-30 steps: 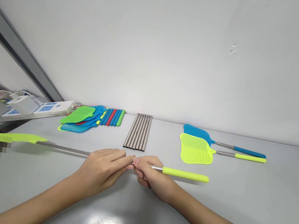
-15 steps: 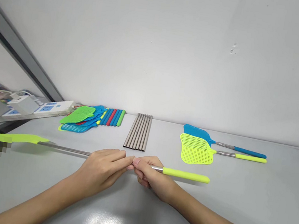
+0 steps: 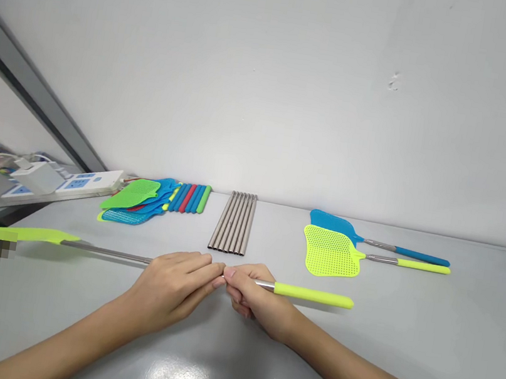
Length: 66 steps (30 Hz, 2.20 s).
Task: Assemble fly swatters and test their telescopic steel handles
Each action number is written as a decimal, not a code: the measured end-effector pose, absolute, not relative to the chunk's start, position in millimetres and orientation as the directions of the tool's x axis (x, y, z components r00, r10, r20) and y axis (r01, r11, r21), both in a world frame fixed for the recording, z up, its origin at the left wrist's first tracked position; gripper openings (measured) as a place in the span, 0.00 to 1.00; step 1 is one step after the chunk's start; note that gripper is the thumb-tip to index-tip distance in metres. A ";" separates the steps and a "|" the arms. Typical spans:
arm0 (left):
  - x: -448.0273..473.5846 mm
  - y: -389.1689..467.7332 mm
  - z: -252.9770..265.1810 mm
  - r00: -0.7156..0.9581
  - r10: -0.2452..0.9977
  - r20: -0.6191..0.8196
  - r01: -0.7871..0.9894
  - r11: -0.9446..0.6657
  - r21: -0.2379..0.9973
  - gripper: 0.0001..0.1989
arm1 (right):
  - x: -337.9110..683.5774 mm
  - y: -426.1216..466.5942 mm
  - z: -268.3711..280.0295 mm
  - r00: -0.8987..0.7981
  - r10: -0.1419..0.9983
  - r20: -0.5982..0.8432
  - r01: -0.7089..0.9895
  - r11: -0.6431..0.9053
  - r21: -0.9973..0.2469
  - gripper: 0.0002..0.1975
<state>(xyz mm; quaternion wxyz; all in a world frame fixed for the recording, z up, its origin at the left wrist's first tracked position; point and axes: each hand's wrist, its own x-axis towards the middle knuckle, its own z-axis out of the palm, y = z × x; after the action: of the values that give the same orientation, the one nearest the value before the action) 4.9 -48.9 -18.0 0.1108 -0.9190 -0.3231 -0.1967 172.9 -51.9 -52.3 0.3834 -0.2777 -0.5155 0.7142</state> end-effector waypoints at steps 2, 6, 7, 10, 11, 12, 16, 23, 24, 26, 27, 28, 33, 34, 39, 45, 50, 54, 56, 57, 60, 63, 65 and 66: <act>4.7 -48.5 -18.2 0.715 0.549 0.434 0.637 -0.766 -0.080 0.14 | 172.9 -51.7 -51.9 -0.550 0.835 0.002 -0.266 -0.173 -0.948 0.20; 3.4 -47.4 -19.2 0.720 0.537 0.440 0.631 -0.770 -0.095 0.15 | 172.7 -52.7 -51.6 -0.548 0.836 -0.006 -0.271 -0.185 -0.945 0.20; 3.2 -47.2 -19.5 0.721 0.534 0.442 0.630 -0.770 -0.099 0.15 | 172.7 -53.1 -51.6 -0.546 0.838 -0.007 -0.274 -0.187 -0.944 0.20; 2.9 -47.0 -20.5 0.725 0.529 0.441 0.628 -0.771 -0.106 0.15 | 172.6 -53.7 -51.2 -0.541 0.841 -0.017 -0.271 -0.194 -0.943 0.20; 3.1 -47.1 -20.7 0.724 0.530 0.441 0.629 -0.770 -0.107 0.15 | 172.6 -53.7 -50.7 -0.539 0.842 -0.025 -0.268 -0.200 -0.943 0.20; 3.4 -47.1 -20.8 0.724 0.532 0.440 0.630 -0.769 -0.107 0.15 | 172.6 -53.5 -49.9 -0.538 0.842 -0.034 -0.267 -0.208 -0.941 0.20; 4.4 -46.5 -20.2 0.720 0.531 0.446 0.638 -0.760 -0.124 0.14 | 173.1 -52.8 -45.3 -0.534 0.843 -0.072 -0.289 -0.262 -0.921 0.21; 1.8 -43.1 -15.5 0.743 0.508 0.436 0.617 -0.773 -0.150 0.14 | 173.5 -54.0 -43.1 -0.523 0.846 -0.098 -0.274 -0.277 -0.921 0.22; 1.3 -42.7 -15.1 0.744 0.506 0.436 0.615 -0.775 -0.150 0.14 | 173.6 -54.1 -43.2 -0.521 0.848 -0.098 -0.273 -0.274 -0.922 0.22; 0.5 -42.0 -14.5 0.746 0.501 0.440 0.611 -0.778 -0.150 0.14 | 173.8 -53.9 -43.4 -0.513 0.854 -0.093 -0.274 -0.265 -0.925 0.22; 0.1 -41.8 -14.4 0.746 0.499 0.441 0.610 -0.778 -0.152 0.14 | 173.9 -53.7 -43.4 -0.508 0.856 -0.091 -0.274 -0.261 -0.925 0.22; -0.2 -41.5 -14.3 0.747 0.498 0.442 0.610 -0.777 -0.155 0.14 | 174.1 -53.6 -43.5 -0.506 0.858 -0.090 -0.274 -0.259 -0.926 0.22; -2.1 -40.4 -14.4 0.750 0.489 0.445 0.604 -0.781 -0.160 0.15 | 174.9 -54.4 -43.3 -0.503 0.859 -0.090 -0.270 -0.255 -0.928 0.22; -2.6 -40.1 -14.5 0.751 0.486 0.446 0.602 -0.783 -0.159 0.15 | 175.0 -54.8 -43.2 -0.501 0.861 -0.087 -0.271 -0.252 -0.929 0.22; -5.2 -37.9 -14.4 0.752 0.495 0.434 0.603 -0.783 -0.152 0.15 | 174.8 -56.2 -42.2 -0.487 0.870 -0.079 -0.272 -0.237 -0.933 0.22; -7.2 -37.0 -12.7 0.750 0.500 0.433 0.609 -0.777 -0.158 0.16 | 174.6 -54.9 -41.9 -0.475 0.875 -0.091 -0.273 -0.245 -0.930 0.21; -8.9 -36.6 -11.0 0.749 0.494 0.441 0.608 -0.778 -0.161 0.16 | 175.2 -54.2 -42.2 -0.462 0.883 -0.087 -0.278 -0.237 -0.931 0.21; -10.7 -35.5 -10.2 0.748 0.487 0.451 0.610 -0.773 -0.176 0.16 | 175.6 -54.2 -41.6 -0.464 0.882 -0.088 -0.279 -0.239 -0.930 0.21; -11.4 -35.2 -9.7 0.748 0.485 0.454 0.610 -0.772 -0.180 0.16 | 175.9 -54.3 -41.4 -0.464 0.881 -0.085 -0.280 -0.238 -0.930 0.21; -11.6 -35.1 -9.4 0.748 0.484 0.454 0.609 -0.772 -0.181 0.16 | 176.0 -54.4 -41.3 -0.462 0.883 -0.082 -0.282 -0.234 -0.931 0.21; -12.3 -34.8 -8.7 0.750 0.482 0.453 0.606 -0.776 -0.178 0.16 | 176.5 -54.5 -41.9 -0.453 0.888 -0.076 -0.285 -0.225 -0.932 0.21; -12.8 -34.3 -8.2 0.751 0.487 0.447 0.608 -0.774 -0.178 0.16 | 176.8 -54.4 -42.8 -0.444 0.893 -0.072 -0.289 -0.218 -0.932 0.21; -13.2 -34.0 -8.3 0.749 0.489 0.447 0.610 -0.773 -0.176 0.16 | 176.9 -54.1 -43.1 -0.444 0.893 -0.069 -0.295 -0.218 -0.930 0.21; -13.3 -33.9 -8.4 0.748 0.492 0.446 0.612 -0.772 -0.173 0.16 | 176.9 -54.0 -43.3 -0.443 0.894 -0.067 -0.299 -0.218 -0.929 0.21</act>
<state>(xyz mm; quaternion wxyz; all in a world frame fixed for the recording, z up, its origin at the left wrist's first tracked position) -13.3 -33.9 -8.4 0.1559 -0.9217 -0.2994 -0.1912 176.9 -54.0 -43.3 0.4191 -0.3204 -0.4638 0.7117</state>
